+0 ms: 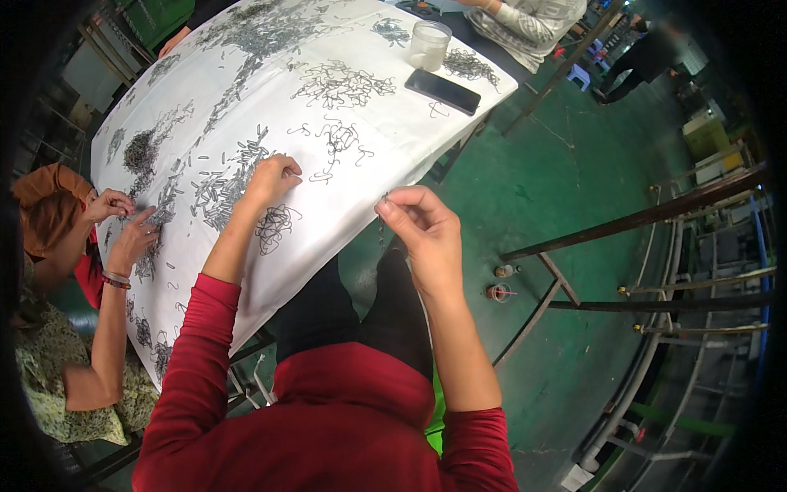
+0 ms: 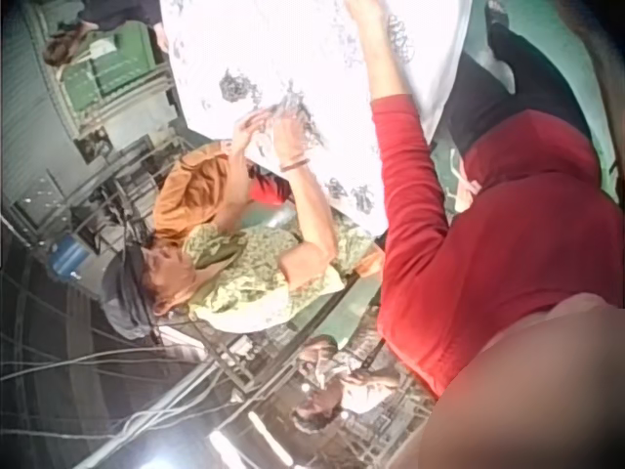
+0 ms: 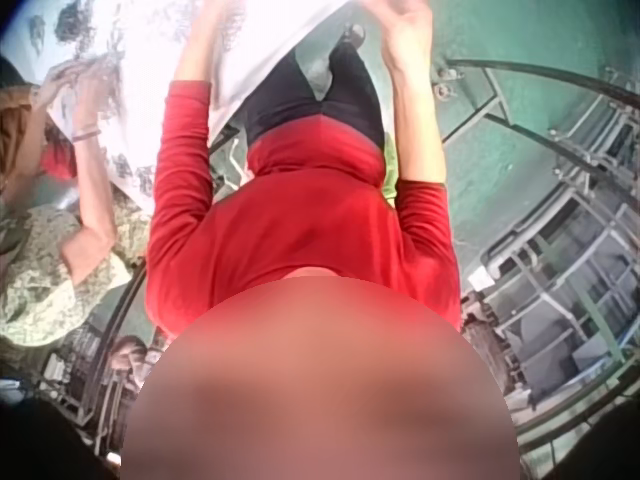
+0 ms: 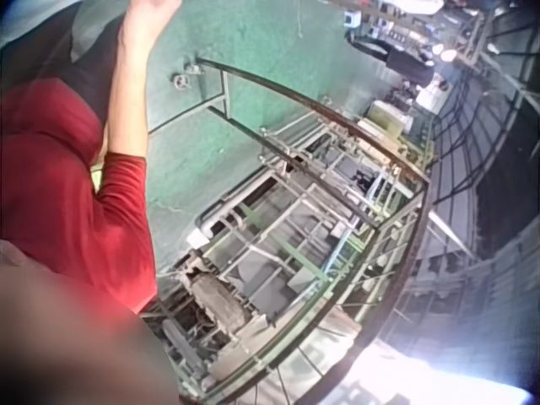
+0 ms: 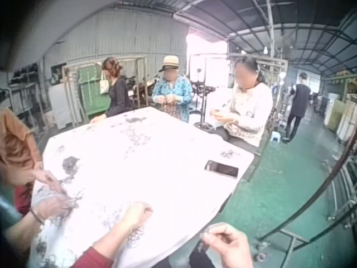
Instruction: The person picks small metal wire pieces from a white table and links them together by hand to form a chain. They repeatedly pick, twist, and connect the wires, then hang the completed chain on a nearby metal frame.
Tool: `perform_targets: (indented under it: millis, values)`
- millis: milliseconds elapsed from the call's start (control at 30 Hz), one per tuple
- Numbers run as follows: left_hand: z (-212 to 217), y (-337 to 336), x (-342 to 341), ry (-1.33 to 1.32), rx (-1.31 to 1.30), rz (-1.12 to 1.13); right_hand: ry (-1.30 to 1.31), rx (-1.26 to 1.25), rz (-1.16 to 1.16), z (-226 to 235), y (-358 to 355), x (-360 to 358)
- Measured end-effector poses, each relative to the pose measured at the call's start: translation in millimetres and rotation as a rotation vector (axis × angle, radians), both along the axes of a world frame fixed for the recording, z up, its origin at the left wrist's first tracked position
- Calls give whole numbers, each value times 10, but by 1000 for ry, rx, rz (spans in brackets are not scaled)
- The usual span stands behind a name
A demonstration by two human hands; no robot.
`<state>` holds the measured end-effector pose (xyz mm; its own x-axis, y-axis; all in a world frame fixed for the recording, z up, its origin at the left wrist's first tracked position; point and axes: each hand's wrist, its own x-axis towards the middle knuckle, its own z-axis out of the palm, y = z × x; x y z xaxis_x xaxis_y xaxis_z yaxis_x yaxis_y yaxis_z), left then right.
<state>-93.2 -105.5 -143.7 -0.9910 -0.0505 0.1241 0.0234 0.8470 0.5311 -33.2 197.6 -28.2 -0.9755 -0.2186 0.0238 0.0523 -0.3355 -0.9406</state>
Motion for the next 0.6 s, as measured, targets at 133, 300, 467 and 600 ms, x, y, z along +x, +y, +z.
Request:
perform_targets:
  millis: [133,300,467,600]
  values:
    - [-5,-73,-59,-121,-22,-91,8,-30,-11,2,7,1]
    - [304,241,143,-78,100,-65,-5,33,3,-12,10,-1]
    - [1042,859,539,-24,835,-193,9,22,16,-24,-29,2]
    - [1500,1153,765,12,949,-335,42,32,39,8,-54,13]
